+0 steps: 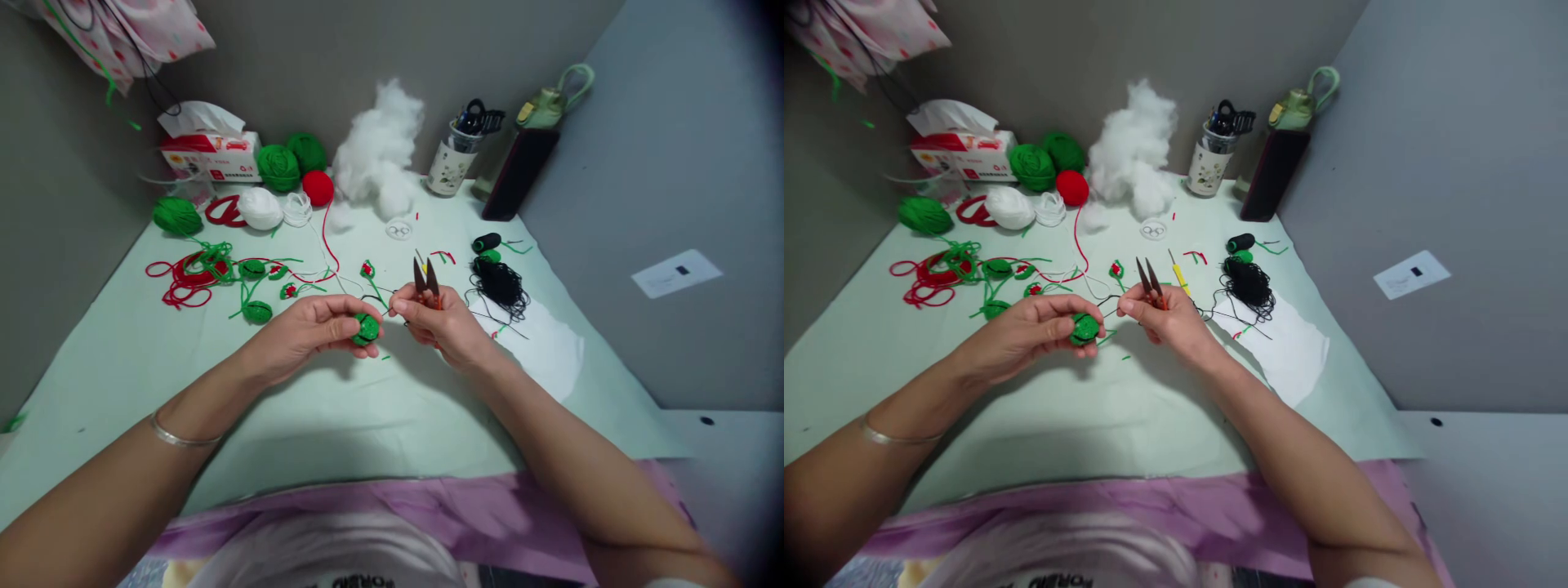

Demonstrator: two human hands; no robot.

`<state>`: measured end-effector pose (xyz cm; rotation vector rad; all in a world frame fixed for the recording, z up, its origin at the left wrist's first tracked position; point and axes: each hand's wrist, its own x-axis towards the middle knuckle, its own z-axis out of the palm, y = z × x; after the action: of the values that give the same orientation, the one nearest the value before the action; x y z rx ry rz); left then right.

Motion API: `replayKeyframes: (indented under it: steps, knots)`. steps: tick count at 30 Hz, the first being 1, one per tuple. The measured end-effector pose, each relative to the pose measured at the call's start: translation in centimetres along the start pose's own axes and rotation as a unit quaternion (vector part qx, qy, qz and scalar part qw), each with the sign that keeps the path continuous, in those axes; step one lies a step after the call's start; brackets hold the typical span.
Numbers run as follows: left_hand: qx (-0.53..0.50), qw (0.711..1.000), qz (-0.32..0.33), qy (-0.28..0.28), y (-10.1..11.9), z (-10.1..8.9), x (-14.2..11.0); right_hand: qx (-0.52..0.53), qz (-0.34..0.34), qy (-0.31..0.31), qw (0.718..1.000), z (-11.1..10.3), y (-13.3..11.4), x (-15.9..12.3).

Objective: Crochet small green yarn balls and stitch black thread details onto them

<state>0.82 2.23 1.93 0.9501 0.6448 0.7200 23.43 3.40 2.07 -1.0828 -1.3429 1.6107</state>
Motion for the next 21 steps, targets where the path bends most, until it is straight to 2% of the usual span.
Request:
replayKeyframes:
  steps: [3,10,15,18,21]
  knots:
    - [0.011,1.000,0.020,0.014,0.0,0.3,-0.1,-0.002,-0.010,0.014,1.000,-0.3,0.2,0.1]
    - [0.072,0.997,0.015,-0.036,0.1,0.0,-0.1,-0.036,-0.020,0.005,0.999,-1.2,0.5,0.2]
    - [0.119,0.993,0.010,0.006,-0.4,-0.2,0.0,-0.054,-0.016,0.004,0.998,-1.0,0.4,0.2]
    - [0.138,0.990,0.020,0.028,-0.5,-0.2,0.1,-0.130,-0.039,0.006,0.991,-1.3,-0.1,-0.1]
    - [0.178,0.981,0.041,0.057,-0.4,-0.2,0.1,-0.256,-0.105,0.030,0.960,-2.2,-1.3,-0.8]
